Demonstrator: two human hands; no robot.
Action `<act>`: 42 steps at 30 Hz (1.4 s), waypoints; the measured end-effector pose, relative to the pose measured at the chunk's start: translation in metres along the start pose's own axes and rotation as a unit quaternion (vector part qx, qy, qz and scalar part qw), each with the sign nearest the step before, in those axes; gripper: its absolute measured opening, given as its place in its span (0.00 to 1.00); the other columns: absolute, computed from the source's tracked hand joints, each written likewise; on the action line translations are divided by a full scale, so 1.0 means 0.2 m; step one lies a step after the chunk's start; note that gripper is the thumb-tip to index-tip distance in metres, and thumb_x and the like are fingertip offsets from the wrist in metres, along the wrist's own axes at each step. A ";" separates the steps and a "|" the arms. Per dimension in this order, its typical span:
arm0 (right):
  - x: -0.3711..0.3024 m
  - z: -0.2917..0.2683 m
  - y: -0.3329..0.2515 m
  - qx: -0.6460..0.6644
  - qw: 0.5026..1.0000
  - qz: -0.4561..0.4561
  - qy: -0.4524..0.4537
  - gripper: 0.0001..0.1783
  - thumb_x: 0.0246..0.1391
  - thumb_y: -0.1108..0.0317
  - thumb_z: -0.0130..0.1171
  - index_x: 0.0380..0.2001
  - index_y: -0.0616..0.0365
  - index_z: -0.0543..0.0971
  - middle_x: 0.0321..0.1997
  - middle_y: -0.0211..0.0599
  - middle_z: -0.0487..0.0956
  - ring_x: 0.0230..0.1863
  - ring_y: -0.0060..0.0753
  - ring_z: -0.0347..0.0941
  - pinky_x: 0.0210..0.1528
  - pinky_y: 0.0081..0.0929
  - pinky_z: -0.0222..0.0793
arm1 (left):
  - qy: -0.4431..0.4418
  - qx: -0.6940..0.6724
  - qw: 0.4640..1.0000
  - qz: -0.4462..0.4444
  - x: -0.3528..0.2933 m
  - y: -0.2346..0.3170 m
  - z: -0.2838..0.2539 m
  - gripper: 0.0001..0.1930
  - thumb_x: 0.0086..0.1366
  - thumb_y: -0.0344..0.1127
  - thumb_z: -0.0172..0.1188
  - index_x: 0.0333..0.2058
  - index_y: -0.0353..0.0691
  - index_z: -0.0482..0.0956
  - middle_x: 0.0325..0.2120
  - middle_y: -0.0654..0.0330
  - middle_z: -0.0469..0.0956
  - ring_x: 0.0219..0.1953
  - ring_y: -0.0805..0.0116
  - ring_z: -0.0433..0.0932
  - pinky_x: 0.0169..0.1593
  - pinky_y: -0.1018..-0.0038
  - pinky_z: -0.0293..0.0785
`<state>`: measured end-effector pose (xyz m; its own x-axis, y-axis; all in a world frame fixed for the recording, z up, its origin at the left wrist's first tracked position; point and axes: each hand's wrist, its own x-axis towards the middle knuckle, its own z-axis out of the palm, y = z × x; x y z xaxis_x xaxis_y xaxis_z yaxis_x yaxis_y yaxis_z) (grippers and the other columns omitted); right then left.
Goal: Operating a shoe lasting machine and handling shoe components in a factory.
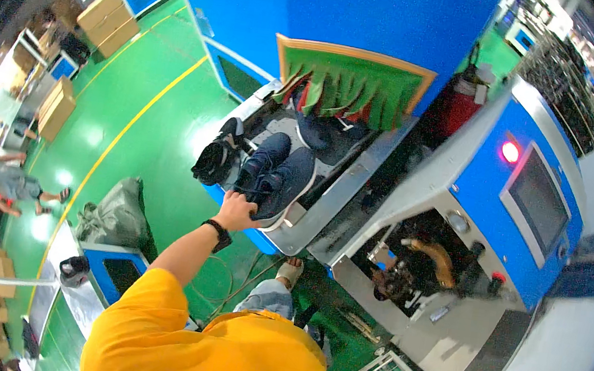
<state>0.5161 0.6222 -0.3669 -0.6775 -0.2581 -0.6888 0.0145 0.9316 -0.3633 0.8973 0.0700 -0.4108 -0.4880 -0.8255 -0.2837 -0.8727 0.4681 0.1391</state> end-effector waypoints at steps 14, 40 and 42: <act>0.66 0.14 -0.51 -0.339 0.859 -0.356 -0.141 0.36 0.60 0.44 0.59 0.63 0.55 0.71 0.47 0.54 0.80 0.47 0.53 0.75 0.54 0.43 0.70 | 0.151 -0.168 0.974 0.033 -0.81 0.01 -0.10 0.24 0.48 0.61 0.70 0.28 0.44 0.84 0.22 0.57 0.79 0.36 0.52 0.78 0.46 0.59 0.72; 0.22 0.23 -1.52 -0.283 0.795 -0.505 -0.184 0.19 0.57 0.66 0.63 0.48 0.69 0.79 0.32 0.39 0.82 0.33 0.29 0.77 0.41 0.32 0.74 | 0.458 0.017 0.649 -0.607 -2.67 -0.61 0.01 0.14 0.68 0.39 0.57 0.42 0.33 0.80 0.39 0.45 0.80 0.43 0.46 0.79 0.47 0.59 0.74; 0.16 0.11 -1.68 -0.150 0.814 -0.553 -0.095 0.15 0.55 0.69 0.64 0.42 0.69 0.80 0.35 0.47 0.83 0.36 0.36 0.81 0.42 0.32 0.74 | 0.415 -0.070 0.745 -0.518 -2.19 -0.58 0.06 0.09 0.68 0.34 0.57 0.40 0.34 0.80 0.37 0.47 0.81 0.41 0.46 0.79 0.46 0.59 0.75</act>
<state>0.5053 0.2956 -0.2806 -0.0276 -0.9900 -0.1384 -0.7263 0.1150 -0.6776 1.2121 0.3822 -0.3139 0.6558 -0.6591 0.3681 -0.7538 -0.5453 0.3666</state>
